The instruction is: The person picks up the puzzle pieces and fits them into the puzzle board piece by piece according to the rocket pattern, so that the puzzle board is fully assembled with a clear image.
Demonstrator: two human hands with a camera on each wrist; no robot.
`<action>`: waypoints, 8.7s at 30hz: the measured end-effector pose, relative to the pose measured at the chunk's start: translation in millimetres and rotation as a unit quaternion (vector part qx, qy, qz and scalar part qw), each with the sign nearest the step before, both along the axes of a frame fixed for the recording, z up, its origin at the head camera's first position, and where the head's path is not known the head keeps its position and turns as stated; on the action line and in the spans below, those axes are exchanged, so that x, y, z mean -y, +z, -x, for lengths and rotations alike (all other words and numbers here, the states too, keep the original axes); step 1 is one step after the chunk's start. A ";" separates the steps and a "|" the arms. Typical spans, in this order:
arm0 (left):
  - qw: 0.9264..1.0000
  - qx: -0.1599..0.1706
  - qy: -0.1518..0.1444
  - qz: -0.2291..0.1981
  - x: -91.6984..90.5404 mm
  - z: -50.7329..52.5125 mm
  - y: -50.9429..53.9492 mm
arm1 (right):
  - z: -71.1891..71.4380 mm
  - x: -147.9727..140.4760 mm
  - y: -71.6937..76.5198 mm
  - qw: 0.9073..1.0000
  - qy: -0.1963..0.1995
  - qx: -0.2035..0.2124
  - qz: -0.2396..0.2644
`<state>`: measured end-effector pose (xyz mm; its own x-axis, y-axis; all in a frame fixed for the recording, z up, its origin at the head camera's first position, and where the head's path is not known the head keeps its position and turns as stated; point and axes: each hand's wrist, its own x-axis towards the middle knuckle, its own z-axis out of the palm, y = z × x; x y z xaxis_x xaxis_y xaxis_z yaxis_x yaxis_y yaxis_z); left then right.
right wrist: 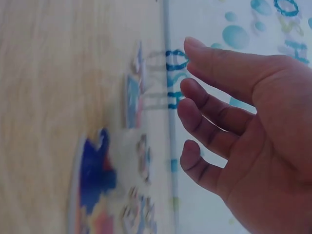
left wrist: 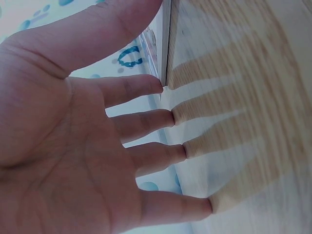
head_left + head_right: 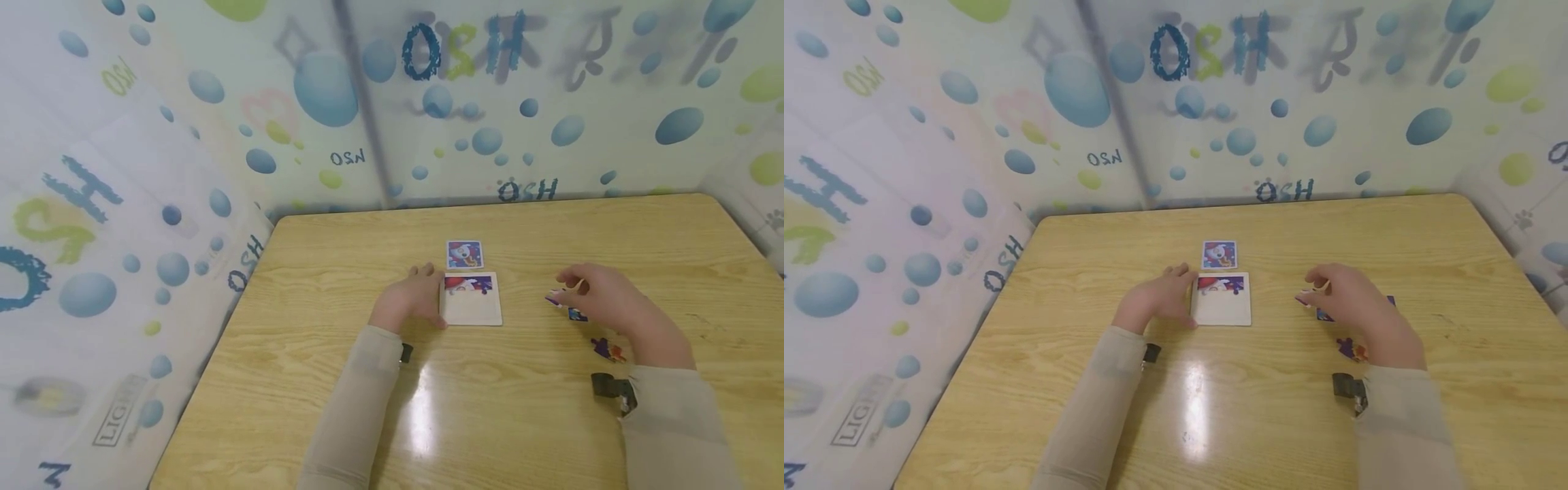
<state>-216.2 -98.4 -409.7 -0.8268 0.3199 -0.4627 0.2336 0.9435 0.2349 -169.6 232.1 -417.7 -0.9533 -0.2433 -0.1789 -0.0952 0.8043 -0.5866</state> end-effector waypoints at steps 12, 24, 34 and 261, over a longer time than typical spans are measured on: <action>1.000 0.002 -0.002 0.001 0.6 1.6 -0.9 | -2.7 -7.2 -11.2 1.000 -0.009 0.000 0.002; 1.000 0.002 0.000 0.003 -1.5 0.7 -0.3 | 6.0 0.6 -20.7 1.000 -0.010 0.013 0.004; 1.000 0.005 0.004 0.000 -0.5 0.2 0.7 | 11.3 21.3 -20.0 0.999 -0.026 0.004 -0.020; 1.000 0.001 0.004 -0.001 -0.2 -1.4 3.7 | 11.4 -64.9 -17.1 0.975 0.116 -0.088 -0.167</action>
<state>-214.7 -98.2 -406.0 -0.8284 0.3151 -0.4632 0.2262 0.9446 0.2380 -181.0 297.0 -434.8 -0.9023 -0.4127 -0.1241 -0.3733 0.8924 -0.2535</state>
